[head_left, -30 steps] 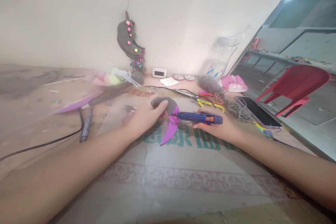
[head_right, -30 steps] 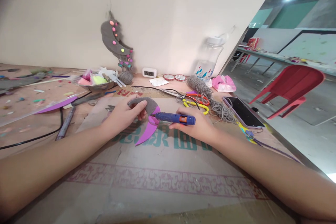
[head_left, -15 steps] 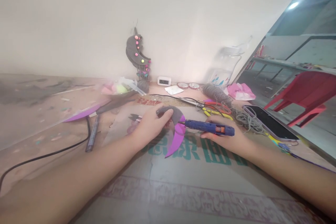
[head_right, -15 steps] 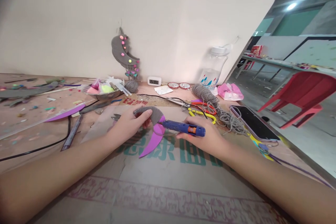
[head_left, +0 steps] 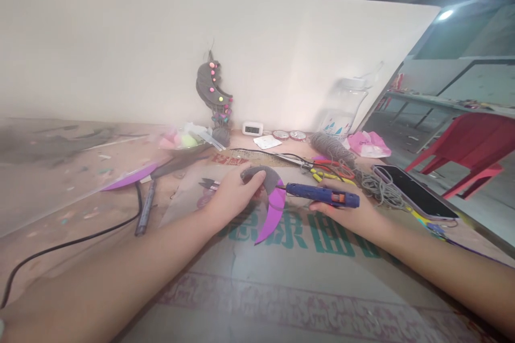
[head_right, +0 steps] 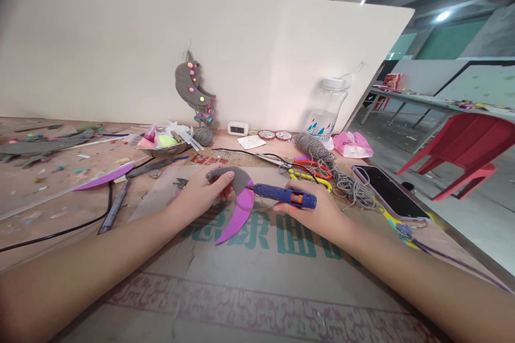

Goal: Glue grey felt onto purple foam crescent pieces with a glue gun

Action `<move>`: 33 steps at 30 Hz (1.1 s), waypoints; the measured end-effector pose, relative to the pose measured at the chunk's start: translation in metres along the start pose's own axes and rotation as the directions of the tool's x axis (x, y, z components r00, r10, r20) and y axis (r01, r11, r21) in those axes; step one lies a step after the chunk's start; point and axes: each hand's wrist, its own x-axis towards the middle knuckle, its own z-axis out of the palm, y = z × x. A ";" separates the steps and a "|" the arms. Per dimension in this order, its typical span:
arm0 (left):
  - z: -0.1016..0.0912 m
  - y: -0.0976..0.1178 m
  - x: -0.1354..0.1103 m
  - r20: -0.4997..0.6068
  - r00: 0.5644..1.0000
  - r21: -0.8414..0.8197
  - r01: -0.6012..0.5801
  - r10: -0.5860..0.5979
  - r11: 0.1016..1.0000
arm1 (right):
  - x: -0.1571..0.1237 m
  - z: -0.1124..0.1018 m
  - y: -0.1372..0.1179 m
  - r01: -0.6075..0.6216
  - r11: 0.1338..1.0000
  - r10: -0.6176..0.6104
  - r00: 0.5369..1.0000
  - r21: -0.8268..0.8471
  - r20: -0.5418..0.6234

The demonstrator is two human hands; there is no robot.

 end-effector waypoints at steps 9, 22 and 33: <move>0.000 -0.001 0.000 0.015 1.000 -0.023 -0.005 0.005 1.000 | -0.001 0.001 0.004 -0.009 1.000 0.010 0.998 0.004 -0.056; 0.000 -0.001 -0.001 0.033 0.999 -0.046 0.015 -0.014 0.999 | 0.000 0.003 0.003 -0.081 0.997 0.081 0.989 0.007 -0.125; 0.000 0.000 0.000 0.032 0.999 -0.027 0.014 -0.013 1.000 | 0.000 0.004 0.007 -0.125 0.989 0.135 0.982 0.079 -0.129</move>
